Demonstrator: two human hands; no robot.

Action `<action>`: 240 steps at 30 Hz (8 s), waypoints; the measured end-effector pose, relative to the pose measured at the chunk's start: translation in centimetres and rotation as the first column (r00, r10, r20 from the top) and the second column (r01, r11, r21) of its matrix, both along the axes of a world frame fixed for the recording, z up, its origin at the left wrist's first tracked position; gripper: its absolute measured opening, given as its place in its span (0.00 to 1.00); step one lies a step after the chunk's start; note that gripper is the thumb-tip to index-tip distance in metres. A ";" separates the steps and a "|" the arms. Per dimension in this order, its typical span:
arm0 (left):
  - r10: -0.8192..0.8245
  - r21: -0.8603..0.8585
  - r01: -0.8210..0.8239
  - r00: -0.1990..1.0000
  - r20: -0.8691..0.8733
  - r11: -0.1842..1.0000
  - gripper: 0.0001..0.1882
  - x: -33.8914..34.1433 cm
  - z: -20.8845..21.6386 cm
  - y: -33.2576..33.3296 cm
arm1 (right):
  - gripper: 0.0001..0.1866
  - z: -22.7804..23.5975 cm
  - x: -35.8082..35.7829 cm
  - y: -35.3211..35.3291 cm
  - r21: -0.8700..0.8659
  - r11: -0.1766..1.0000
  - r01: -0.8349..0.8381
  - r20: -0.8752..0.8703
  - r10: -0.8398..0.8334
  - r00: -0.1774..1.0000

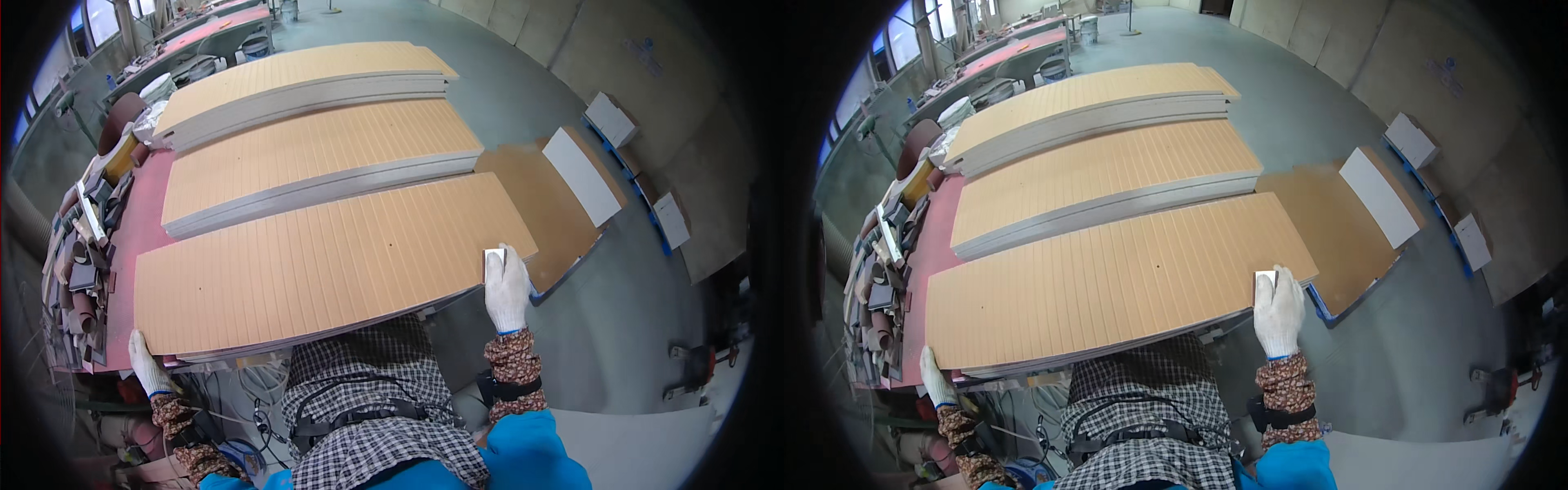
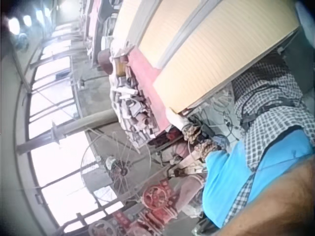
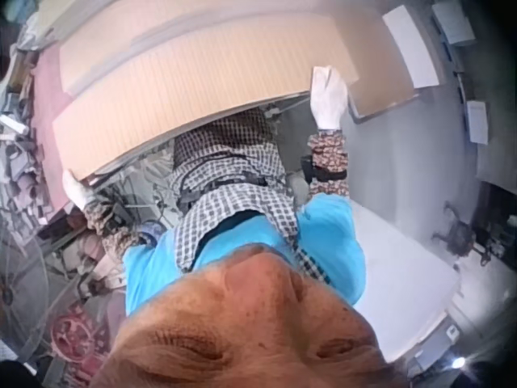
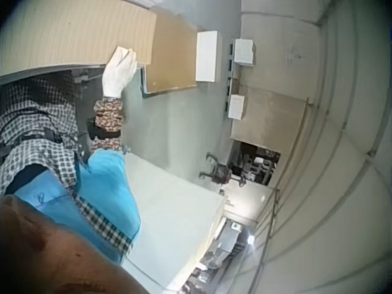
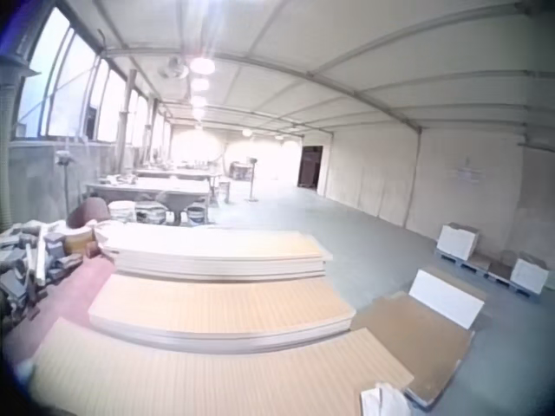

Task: The recorder is sanding or wiping the surfaces and edges of wooden panels in a factory workshop setting.

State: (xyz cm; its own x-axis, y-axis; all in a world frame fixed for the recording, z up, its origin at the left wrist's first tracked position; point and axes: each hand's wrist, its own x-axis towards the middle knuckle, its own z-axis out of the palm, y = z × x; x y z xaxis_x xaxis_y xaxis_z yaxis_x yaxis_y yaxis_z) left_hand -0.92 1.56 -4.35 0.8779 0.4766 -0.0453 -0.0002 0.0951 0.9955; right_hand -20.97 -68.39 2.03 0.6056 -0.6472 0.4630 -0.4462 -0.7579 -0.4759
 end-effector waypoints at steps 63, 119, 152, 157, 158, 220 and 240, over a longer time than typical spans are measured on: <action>-0.825 0.889 0.396 0.404 -0.395 -0.232 0.53 -6.4 13.2 -42.9 | 0.18 6.2 19.2 -8.1 -0.128 0.913 -0.388 -0.513 0.274 0.814; -0.863 0.918 0.370 0.410 -0.296 -0.139 0.51 -6.1 12.2 -42.8 | 0.21 6.8 20.0 -6.7 -0.084 0.914 -0.396 -0.572 0.281 0.770; -0.856 0.935 0.321 0.432 -0.283 -0.147 0.52 -6.2 11.6 -42.9 | 0.14 6.9 -3.8 3.7 0.130 0.981 -0.141 -0.536 0.189 0.823; -0.857 0.926 0.341 0.418 -0.302 -0.160 0.52 -6.1 12.0 -42.9 | 0.14 7.1 -4.1 3.5 0.125 0.979 -0.162 -0.495 0.203 0.845; -0.856 0.928 0.337 0.422 -0.297 -0.156 0.52 -6.1 11.9 -42.9 | 0.14 7.0 -3.9 3.5 0.125 0.979 -0.162 -0.497 0.203 0.844; -0.870 0.938 0.334 0.433 -0.238 -0.090 0.49 -6.1 10.9 -42.7 | 0.10 6.3 -3.1 5.2 -0.029 0.959 -0.283 -0.508 0.230 0.830; -0.879 0.919 0.385 0.402 -0.254 -0.090 0.49 -6.1 11.4 -42.6 | 0.20 6.3 20.0 -3.8 -0.052 0.923 -0.381 -0.587 0.281 0.759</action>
State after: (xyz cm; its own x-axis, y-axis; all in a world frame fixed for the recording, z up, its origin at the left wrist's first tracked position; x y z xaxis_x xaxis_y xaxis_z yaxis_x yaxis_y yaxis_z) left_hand -6.98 -41.09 7.05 0.5743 -0.7936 0.2007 -0.7904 -0.4738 0.3883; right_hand -0.99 -72.23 8.32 0.9508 -0.3053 0.0524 -0.3006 -0.9502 -0.0827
